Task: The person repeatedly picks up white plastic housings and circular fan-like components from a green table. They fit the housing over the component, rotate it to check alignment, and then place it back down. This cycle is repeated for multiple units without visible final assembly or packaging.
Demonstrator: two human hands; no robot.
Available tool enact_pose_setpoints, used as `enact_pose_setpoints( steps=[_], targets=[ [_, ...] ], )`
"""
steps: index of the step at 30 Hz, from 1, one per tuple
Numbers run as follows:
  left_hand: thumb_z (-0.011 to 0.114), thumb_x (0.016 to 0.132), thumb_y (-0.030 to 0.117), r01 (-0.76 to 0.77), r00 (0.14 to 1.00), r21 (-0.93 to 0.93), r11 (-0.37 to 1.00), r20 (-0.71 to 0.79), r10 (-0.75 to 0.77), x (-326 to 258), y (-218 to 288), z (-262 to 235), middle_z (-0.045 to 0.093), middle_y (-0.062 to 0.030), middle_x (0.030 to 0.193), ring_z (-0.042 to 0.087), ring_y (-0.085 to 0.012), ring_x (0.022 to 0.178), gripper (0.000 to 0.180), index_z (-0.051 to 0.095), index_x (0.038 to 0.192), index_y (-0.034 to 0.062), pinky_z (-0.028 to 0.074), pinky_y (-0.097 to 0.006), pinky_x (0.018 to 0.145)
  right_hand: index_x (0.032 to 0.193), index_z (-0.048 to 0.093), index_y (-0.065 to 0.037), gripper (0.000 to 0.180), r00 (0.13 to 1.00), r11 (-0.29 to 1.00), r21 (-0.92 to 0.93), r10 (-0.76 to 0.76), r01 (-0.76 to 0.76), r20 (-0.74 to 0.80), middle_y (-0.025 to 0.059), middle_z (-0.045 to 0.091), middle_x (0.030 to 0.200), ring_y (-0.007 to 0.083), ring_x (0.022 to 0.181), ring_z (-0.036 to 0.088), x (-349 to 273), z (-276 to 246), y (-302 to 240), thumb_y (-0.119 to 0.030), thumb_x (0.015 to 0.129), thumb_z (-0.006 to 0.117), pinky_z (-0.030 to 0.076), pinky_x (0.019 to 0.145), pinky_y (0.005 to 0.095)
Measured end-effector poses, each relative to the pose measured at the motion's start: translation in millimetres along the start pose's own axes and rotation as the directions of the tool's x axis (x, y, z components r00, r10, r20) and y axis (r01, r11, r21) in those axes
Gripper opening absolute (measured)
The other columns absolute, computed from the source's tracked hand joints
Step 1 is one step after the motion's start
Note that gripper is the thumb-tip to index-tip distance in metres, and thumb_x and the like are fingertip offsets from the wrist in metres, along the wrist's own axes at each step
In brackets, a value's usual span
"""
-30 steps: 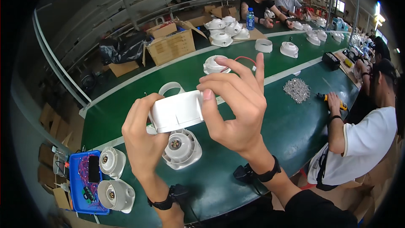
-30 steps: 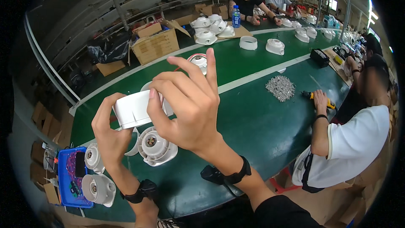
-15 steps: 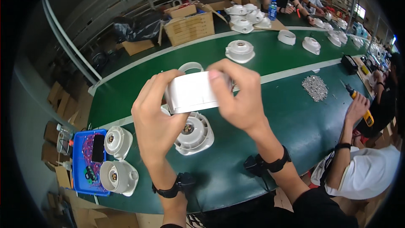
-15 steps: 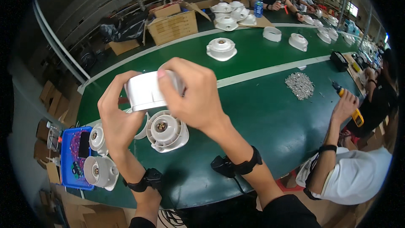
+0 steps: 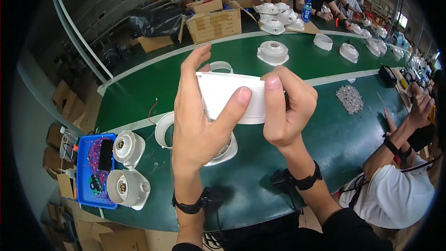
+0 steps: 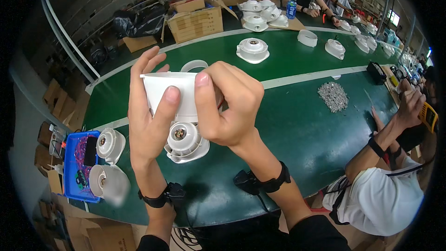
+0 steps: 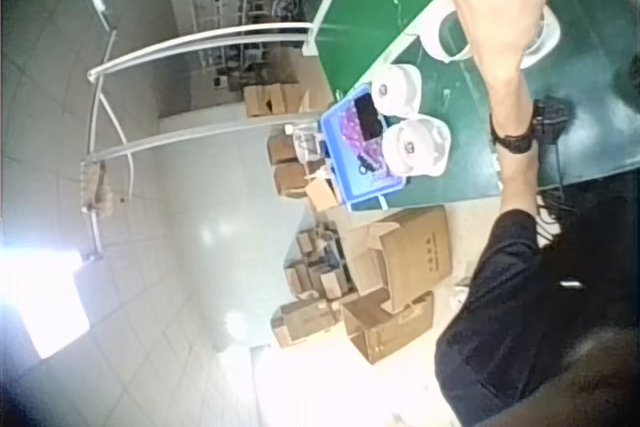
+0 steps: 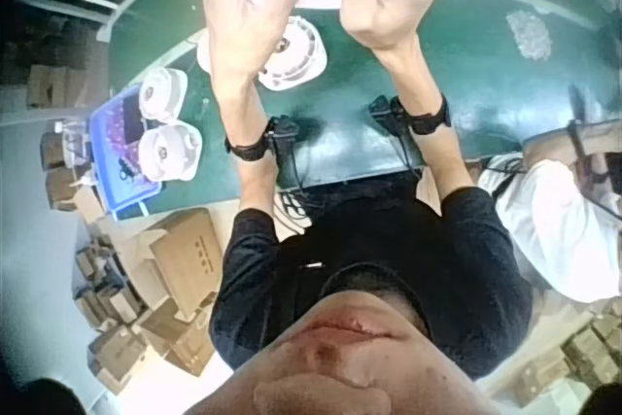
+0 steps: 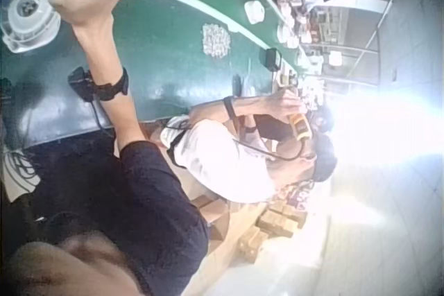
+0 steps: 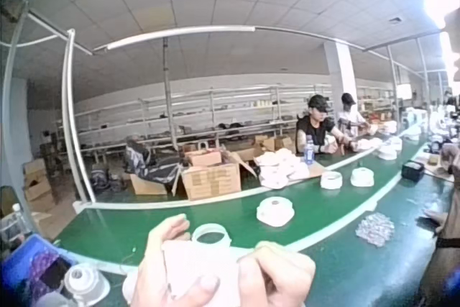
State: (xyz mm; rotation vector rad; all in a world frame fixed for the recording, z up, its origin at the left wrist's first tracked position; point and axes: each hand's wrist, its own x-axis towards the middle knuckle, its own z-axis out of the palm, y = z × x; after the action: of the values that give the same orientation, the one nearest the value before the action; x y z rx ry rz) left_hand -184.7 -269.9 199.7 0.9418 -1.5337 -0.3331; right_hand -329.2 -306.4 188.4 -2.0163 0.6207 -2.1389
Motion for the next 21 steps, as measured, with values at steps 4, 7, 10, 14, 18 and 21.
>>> enact_pose_setpoints(
  steps=[4,7,10,14,18,21],
  targets=[
    [0.078,0.081,0.035,-0.051,0.998,-0.013,0.999,-0.045,0.050,0,7,-1,0.061,-0.0214,0.108,0.060,-0.0261,0.100,0.076,0.042,0.135,-0.0045,0.046,-0.039,0.093,0.066,0.054,-0.001,0.016,0.979,0.981,-0.002,-0.194,0.195,-0.053,0.0060,0.042,0.053,0.0202,0.043,0.038,-1,9,4,-0.005,0.081,0.058,0.028,0.044,0.0333],
    [0.077,0.081,0.037,-0.086,0.993,-0.030,0.996,-0.083,0.084,-1,4,-2,0.062,-0.0203,0.106,0.060,-0.0265,0.099,0.075,0.044,0.133,-0.0041,0.046,-0.039,0.093,0.065,0.055,-0.002,0.016,0.979,0.981,0.000,-0.195,0.195,-0.064,0.0055,0.042,0.053,0.0200,0.043,0.038,-4,10,0,-0.005,0.080,0.058,0.028,0.045,0.0333],
    [0.076,0.081,0.037,-0.075,0.992,-0.058,0.995,-0.104,0.069,-1,5,-1,0.060,-0.0204,0.110,0.059,-0.0273,0.102,0.071,0.046,0.131,-0.0039,0.046,-0.039,0.093,0.066,0.055,-0.002,0.014,0.981,0.983,0.025,-0.182,0.184,-0.074,0.0054,0.042,0.052,0.0193,0.043,0.037,-3,8,0,-0.004,0.080,0.058,0.027,0.045,0.0331],
    [0.077,0.077,0.039,-0.187,0.974,-0.028,0.982,-0.134,0.182,-1,2,-5,0.052,-0.0233,0.123,0.055,-0.0296,0.113,0.075,0.048,0.130,-0.0038,0.044,-0.040,0.096,0.066,0.056,0.000,0.017,0.977,0.975,0.103,-0.185,0.196,-0.106,0.0063,0.045,0.053,0.0199,0.047,0.039,-7,12,2,-0.007,0.082,0.055,0.031,0.048,0.0333],
    [0.076,0.073,0.049,-0.384,0.916,0.147,0.912,-0.066,0.396,4,1,-3,0.042,-0.0251,0.139,0.050,-0.0318,0.124,0.087,0.043,0.135,-0.0036,0.042,-0.041,0.103,0.087,0.058,0.003,0.028,0.958,0.949,0.175,-0.233,0.261,-0.166,0.0176,0.057,0.086,0.0267,0.082,0.053,-8,7,11,-0.023,0.089,0.047,0.042,0.076,0.0392],
    [0.080,0.068,0.042,-0.482,0.862,0.257,0.838,-0.034,0.506,3,7,-3,0.040,-0.0274,0.141,0.050,-0.0349,0.124,0.091,0.040,0.137,-0.0030,0.042,-0.043,0.103,0.120,0.044,0.003,0.054,0.993,0.962,0.260,-0.055,0.081,-0.106,0.0266,0.046,0.126,0.0353,0.118,0.046,-9,11,5,-0.044,0.094,0.042,0.035,0.102,0.0476]
  ],
)
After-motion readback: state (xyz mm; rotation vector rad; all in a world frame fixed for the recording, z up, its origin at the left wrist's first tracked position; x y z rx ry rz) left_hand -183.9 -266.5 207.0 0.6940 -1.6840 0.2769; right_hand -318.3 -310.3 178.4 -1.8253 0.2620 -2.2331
